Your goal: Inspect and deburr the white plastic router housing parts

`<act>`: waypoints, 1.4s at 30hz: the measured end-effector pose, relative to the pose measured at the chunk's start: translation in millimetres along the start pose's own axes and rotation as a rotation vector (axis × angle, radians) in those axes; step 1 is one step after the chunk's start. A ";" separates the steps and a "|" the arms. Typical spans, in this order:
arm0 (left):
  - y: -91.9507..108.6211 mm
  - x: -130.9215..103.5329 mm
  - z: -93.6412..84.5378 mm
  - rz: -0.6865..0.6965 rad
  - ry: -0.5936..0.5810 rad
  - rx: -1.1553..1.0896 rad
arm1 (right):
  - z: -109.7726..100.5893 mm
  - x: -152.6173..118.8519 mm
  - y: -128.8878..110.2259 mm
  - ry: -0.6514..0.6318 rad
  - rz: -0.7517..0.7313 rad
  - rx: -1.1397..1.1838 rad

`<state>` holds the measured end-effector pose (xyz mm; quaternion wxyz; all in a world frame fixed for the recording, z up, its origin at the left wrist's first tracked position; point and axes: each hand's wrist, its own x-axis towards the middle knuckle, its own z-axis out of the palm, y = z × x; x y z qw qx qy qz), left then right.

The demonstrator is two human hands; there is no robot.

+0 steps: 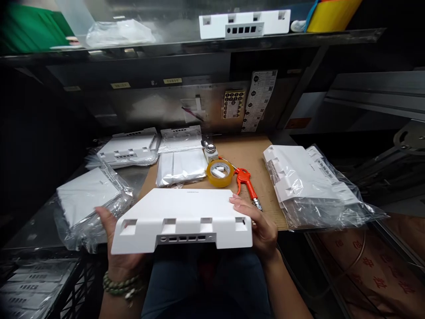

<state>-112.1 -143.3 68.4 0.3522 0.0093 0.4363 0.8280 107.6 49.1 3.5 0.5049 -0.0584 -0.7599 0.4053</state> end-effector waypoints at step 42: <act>38.3 -9.0 -11.0 0.026 0.429 -0.420 | 78.4 228.7 106.6 -0.436 0.350 -1.008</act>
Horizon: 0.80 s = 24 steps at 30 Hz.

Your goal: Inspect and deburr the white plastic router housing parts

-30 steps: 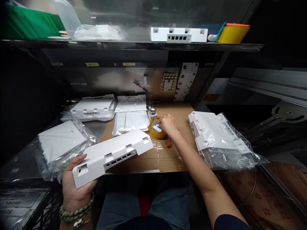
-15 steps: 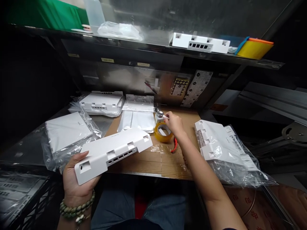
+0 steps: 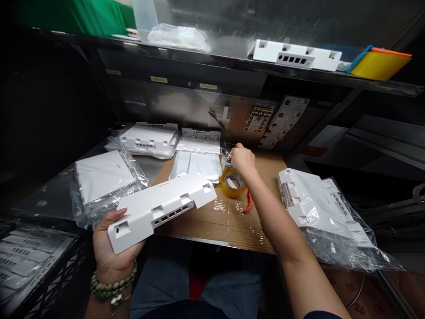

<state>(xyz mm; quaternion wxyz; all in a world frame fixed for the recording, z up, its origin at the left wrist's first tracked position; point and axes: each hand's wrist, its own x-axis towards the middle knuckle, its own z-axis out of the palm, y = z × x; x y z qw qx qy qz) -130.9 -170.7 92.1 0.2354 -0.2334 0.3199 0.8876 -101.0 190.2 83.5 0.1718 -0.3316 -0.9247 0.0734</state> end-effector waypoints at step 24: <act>-25.8 -16.9 1.5 0.147 -0.036 0.038 | -9.9 -204.8 -102.7 0.323 -0.268 0.822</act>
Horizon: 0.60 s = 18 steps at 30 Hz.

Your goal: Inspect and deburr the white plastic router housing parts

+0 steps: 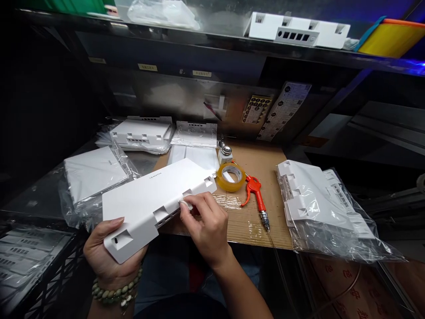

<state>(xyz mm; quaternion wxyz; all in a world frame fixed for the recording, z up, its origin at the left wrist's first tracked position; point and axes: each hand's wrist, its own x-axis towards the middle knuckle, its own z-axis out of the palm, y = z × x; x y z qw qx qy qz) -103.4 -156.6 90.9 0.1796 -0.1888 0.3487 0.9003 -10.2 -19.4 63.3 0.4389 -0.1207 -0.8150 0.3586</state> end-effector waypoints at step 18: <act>-5.8 3.6 2.2 -0.070 -0.021 -0.041 | 7.4 -12.3 -23.8 -0.090 0.058 0.203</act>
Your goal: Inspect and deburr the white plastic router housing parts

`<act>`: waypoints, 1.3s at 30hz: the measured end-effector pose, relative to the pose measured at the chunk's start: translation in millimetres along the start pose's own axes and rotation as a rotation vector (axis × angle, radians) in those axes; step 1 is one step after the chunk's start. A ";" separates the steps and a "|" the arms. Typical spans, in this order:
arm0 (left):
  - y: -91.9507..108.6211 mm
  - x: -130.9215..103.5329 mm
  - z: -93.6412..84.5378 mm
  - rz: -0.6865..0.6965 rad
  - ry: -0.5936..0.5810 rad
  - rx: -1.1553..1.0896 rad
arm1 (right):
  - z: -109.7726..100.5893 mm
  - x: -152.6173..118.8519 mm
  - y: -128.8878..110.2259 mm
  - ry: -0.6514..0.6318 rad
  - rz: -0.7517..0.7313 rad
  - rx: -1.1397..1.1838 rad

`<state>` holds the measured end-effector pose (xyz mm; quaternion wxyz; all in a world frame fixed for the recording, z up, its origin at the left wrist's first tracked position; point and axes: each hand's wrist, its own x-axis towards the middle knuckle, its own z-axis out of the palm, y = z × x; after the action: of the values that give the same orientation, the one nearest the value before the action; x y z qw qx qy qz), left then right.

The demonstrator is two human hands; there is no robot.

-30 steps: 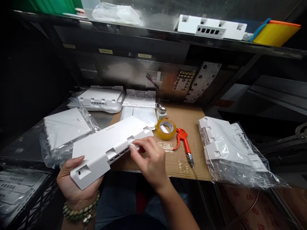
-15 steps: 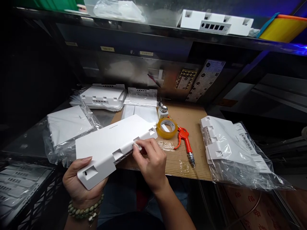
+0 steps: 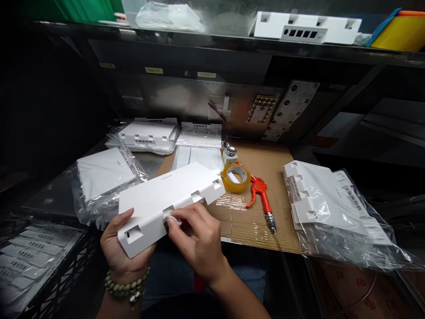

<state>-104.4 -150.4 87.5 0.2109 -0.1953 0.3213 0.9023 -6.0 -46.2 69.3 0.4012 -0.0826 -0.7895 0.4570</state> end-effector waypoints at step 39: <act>18.8 61.5 -45.1 -0.074 -0.335 0.751 | -82.8 -21.0 63.9 0.361 0.533 0.438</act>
<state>-155.4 -177.8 34.5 0.3491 0.0336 0.5823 0.7334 51.5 34.0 28.8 0.4091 -0.2763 -0.5408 0.6811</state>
